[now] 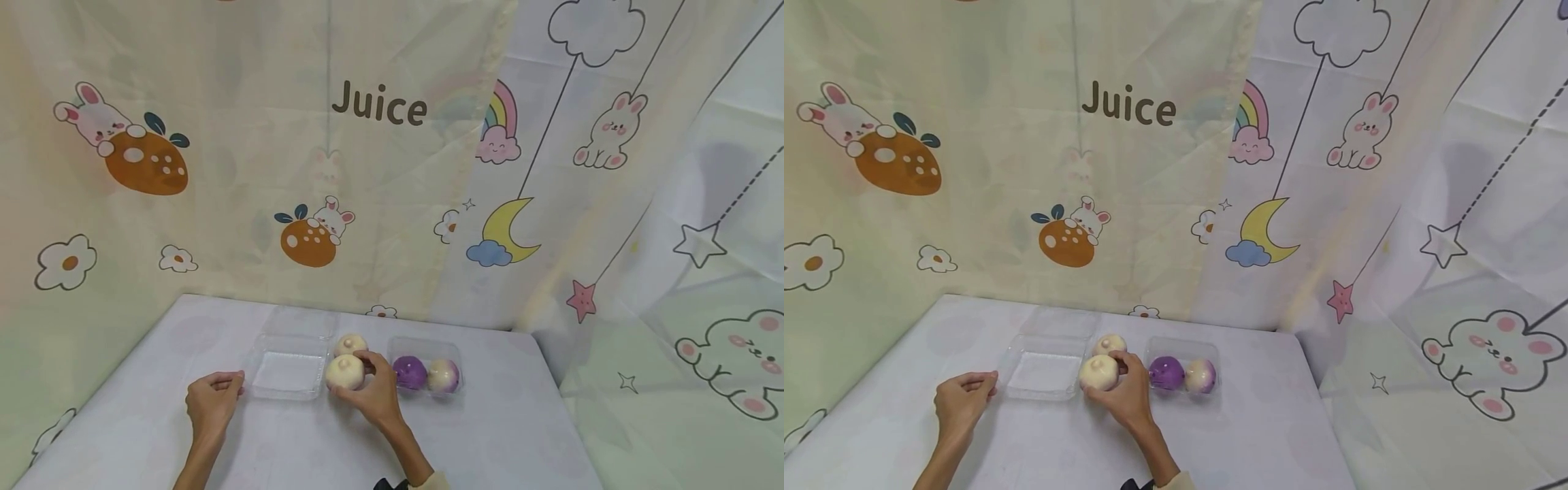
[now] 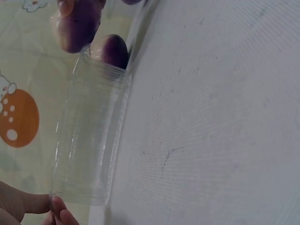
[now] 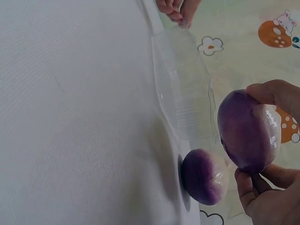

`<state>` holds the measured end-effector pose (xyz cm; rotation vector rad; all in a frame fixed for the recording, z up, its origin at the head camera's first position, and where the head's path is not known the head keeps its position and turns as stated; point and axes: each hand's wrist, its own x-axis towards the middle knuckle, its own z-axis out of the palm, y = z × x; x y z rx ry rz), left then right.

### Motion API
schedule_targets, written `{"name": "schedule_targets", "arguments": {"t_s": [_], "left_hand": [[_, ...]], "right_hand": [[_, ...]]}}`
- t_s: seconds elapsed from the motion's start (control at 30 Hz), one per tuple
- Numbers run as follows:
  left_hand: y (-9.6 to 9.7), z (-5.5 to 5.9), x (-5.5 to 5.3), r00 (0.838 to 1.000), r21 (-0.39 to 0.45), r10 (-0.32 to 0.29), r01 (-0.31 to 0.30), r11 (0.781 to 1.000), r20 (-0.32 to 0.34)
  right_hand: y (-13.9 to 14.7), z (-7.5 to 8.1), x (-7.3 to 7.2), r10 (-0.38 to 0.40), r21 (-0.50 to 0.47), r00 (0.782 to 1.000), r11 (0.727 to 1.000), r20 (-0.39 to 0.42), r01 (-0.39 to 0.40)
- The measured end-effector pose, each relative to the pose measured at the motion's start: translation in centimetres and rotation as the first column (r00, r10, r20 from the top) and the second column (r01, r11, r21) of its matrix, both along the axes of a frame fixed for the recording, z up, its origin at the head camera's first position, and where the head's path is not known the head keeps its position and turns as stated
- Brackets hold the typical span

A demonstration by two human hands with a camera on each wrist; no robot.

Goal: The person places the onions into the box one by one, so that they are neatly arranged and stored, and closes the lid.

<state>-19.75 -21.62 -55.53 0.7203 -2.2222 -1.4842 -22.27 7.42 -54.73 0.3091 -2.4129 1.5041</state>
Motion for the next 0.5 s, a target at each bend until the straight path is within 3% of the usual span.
{"name": "schedule_targets", "arguments": {"t_s": [0.5], "left_hand": [[0.04, -0.15, 0.17, 1.0, 0.012, -0.003, 0.003, 1.0, -0.011]], "right_hand": [[-0.38, 0.34, -0.11, 0.016, -0.003, 1.0, 1.0, 0.009, -0.016]]}}
